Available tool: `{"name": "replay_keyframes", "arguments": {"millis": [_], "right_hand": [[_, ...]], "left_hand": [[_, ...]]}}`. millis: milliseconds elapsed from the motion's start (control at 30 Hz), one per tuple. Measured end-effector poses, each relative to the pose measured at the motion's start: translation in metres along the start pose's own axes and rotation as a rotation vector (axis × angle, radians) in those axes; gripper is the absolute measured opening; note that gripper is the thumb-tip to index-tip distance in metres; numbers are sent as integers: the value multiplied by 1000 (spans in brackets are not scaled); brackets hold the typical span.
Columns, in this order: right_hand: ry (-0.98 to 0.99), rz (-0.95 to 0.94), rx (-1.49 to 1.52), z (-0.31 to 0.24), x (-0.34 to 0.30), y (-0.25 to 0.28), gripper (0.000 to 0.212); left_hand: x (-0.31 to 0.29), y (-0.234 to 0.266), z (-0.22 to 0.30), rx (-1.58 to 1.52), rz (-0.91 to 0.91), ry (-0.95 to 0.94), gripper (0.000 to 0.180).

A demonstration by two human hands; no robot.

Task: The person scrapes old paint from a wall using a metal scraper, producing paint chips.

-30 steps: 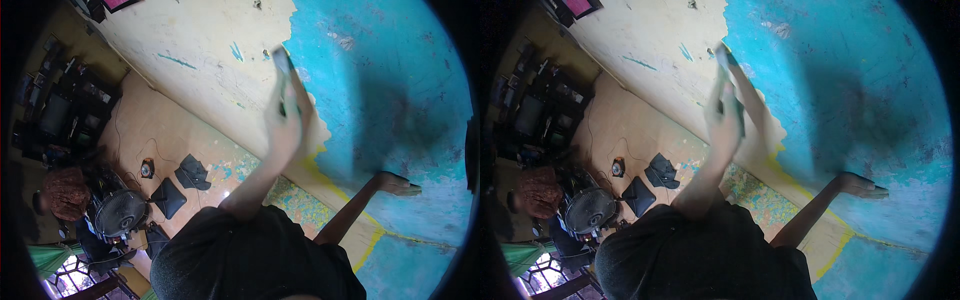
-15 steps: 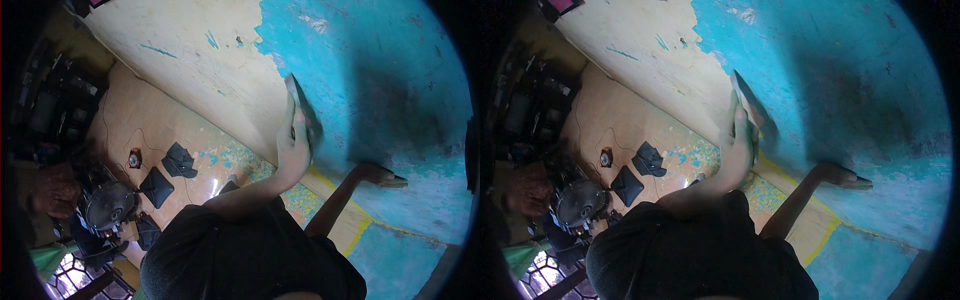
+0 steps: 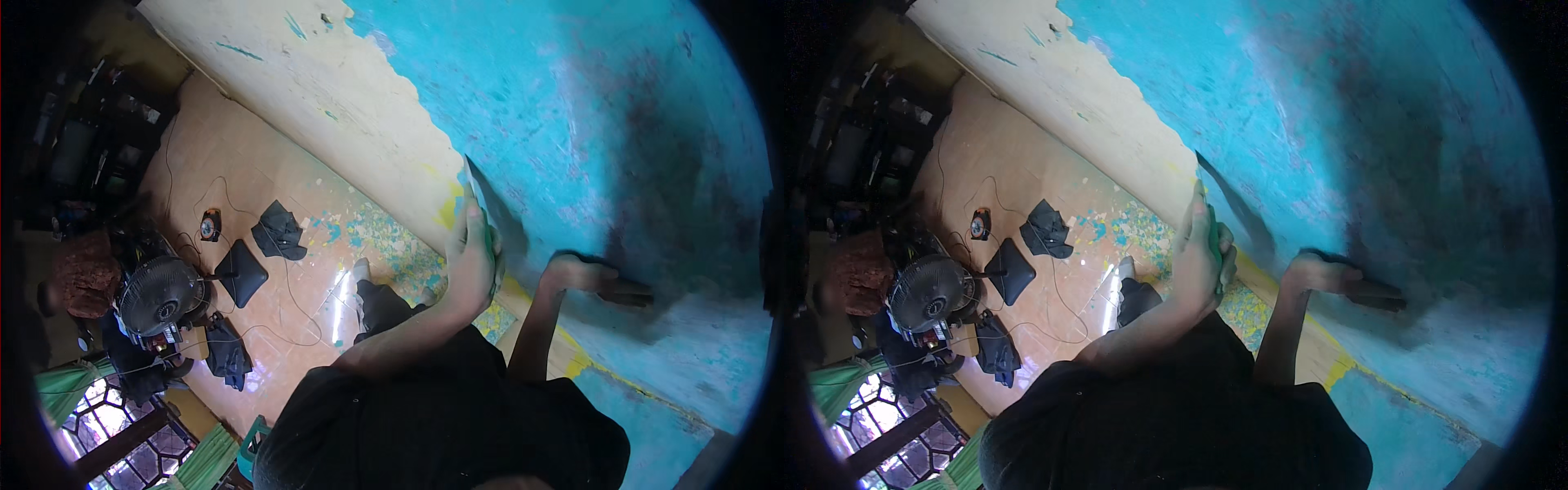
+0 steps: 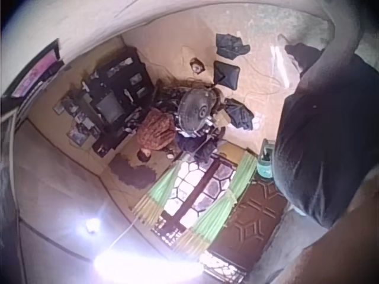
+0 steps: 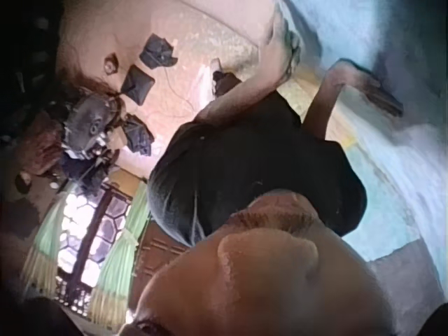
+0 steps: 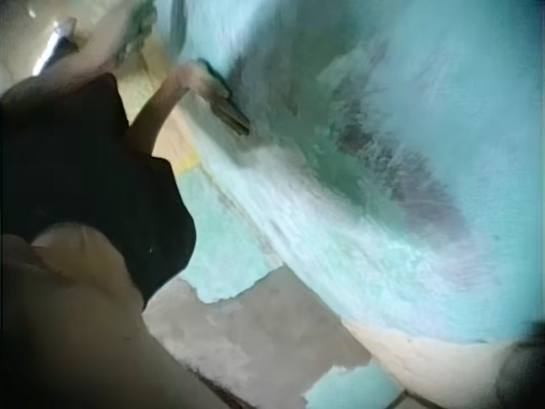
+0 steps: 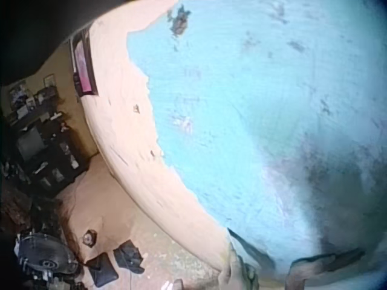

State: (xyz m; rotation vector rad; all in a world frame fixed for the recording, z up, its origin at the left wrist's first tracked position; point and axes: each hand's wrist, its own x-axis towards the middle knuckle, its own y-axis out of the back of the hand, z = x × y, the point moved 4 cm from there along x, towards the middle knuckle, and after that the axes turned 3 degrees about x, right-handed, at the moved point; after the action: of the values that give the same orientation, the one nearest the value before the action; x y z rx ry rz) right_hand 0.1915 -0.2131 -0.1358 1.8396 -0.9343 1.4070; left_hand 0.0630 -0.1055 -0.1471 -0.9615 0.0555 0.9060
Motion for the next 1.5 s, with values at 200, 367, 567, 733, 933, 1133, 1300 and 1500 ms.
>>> {"name": "replay_keyframes", "arguments": {"millis": [200, 367, 567, 733, 933, 1133, 1300, 1500], "right_hand": [[38, -55, 93, -7, -1, 1, 61], [-73, -73, 212, 5, -4, 0, 62], [14, -51, 227, 16, -8, 3, 62], [-54, -60, 232, 5, -4, -2, 64], [-108, -104, 170, 7, -3, 4, 67], [-75, -137, 191, 5, 3, 10, 63], [-119, -172, 202, 15, -6, 7, 63], [-90, -193, 254, 17, -8, 9, 63]], "left_hand": [[6, -2, -13, -13, 97, 23, 37], [31, 22, -13, 41, 167, -20, 35], [21, 25, -8, 7, 199, 81, 31], [3, 13, -34, 99, 68, 40, 33], [3, 20, -37, 74, 80, 37, 34], [20, 31, -25, 41, 37, 75, 48], [26, 34, -34, -13, 80, 140, 36], [-1, 27, -53, 93, -11, 143, 50]]}}
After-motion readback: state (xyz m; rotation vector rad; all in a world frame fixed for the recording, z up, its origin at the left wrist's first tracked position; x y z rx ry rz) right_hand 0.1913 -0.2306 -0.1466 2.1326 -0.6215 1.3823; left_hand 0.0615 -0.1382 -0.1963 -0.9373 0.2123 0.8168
